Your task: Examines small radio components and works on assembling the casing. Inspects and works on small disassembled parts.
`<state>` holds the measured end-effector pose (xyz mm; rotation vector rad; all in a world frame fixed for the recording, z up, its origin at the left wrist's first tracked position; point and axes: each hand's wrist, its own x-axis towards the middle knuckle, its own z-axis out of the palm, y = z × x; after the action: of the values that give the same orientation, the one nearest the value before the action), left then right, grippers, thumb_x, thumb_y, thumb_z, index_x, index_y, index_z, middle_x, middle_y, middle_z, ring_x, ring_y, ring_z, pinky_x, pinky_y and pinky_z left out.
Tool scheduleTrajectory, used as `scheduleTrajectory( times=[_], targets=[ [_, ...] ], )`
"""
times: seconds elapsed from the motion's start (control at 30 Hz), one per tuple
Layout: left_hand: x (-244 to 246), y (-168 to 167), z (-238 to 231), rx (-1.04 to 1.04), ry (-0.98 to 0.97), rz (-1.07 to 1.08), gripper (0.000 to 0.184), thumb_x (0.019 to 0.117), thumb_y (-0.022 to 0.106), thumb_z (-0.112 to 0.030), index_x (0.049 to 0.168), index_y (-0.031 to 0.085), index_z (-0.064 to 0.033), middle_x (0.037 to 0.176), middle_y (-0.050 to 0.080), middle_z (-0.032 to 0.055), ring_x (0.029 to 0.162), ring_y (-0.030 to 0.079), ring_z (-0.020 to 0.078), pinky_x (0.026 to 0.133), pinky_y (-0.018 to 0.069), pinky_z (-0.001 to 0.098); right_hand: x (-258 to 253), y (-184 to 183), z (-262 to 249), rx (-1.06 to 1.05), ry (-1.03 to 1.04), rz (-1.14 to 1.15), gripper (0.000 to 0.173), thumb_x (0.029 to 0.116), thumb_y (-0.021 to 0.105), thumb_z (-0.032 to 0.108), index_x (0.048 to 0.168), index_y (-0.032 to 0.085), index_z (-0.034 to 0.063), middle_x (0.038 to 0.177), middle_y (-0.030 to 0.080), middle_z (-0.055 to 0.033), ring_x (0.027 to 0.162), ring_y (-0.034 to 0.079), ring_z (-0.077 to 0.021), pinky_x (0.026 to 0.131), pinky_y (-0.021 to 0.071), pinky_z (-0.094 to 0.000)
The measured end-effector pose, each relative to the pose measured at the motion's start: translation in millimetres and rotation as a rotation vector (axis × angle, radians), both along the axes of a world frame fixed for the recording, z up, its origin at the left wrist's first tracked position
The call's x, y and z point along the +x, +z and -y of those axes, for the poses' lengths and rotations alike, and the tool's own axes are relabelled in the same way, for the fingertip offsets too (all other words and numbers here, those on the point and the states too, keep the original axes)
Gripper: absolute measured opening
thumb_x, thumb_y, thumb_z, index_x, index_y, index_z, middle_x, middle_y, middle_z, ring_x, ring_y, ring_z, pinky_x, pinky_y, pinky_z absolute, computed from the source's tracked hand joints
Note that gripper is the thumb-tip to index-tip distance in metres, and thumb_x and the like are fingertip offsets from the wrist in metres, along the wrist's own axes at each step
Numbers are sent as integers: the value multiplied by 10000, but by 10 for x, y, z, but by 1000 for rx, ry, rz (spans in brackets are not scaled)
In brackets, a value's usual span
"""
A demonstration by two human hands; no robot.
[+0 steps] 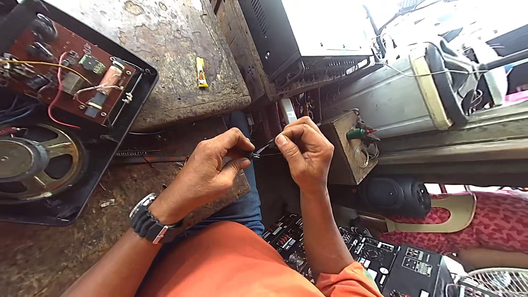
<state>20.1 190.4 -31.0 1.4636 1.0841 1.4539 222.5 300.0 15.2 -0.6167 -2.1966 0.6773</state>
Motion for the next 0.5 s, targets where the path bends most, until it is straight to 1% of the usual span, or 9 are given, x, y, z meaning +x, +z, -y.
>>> scheduleTrajectory(
  times=[0.1,0.13,0.2,0.23,0.33,0.43,0.5],
  targets=[
    [-16,29,6,-25,4,87,195,949,638,4,1139,636,-40,1067,670,37,904,693,114,809,627,264,1,-131,-84,-121,9,-7,118,966,596,56,897,672,-1,933,618,-66,841,615,-123,701,538,-246],
    [-15,31,9,-42,10,126,186,961,630,0,1142,628,-39,1050,669,43,884,689,119,785,623,260,-5,-182,-90,-162,15,-16,124,971,577,56,893,661,8,921,603,-56,820,599,-115,681,520,-237],
    [-16,36,9,-73,33,202,173,978,617,-7,1148,618,-38,1020,678,58,858,688,138,750,615,265,-26,-257,-86,-225,17,-50,149,973,541,50,876,649,17,896,589,-48,796,582,-109,674,504,-235],
    [-19,40,5,-80,46,232,167,984,607,-3,1147,608,-38,1017,678,66,858,688,148,750,612,272,-35,-277,-82,-244,16,-67,161,973,528,46,867,646,18,887,587,-45,791,579,-108,678,503,-235],
    [-37,34,-9,-89,95,300,160,994,584,13,1149,584,-25,1055,679,102,917,701,193,810,621,324,-50,-282,-54,-275,25,-104,174,968,514,40,851,642,26,875,589,-39,791,583,-106,683,507,-235],
    [-40,20,-19,-126,189,304,147,999,603,-16,1145,589,-37,1015,677,95,883,699,191,768,625,327,-53,-231,11,-277,55,-96,157,960,533,56,844,638,43,876,588,-30,787,581,-100,666,503,-227],
    [-34,22,-19,-142,272,251,141,993,625,-30,1129,593,-50,987,677,70,840,689,155,726,612,291,-46,-181,78,-257,79,-84,146,953,559,77,833,639,54,878,596,-26,812,590,-106,679,507,-231]
  ],
)
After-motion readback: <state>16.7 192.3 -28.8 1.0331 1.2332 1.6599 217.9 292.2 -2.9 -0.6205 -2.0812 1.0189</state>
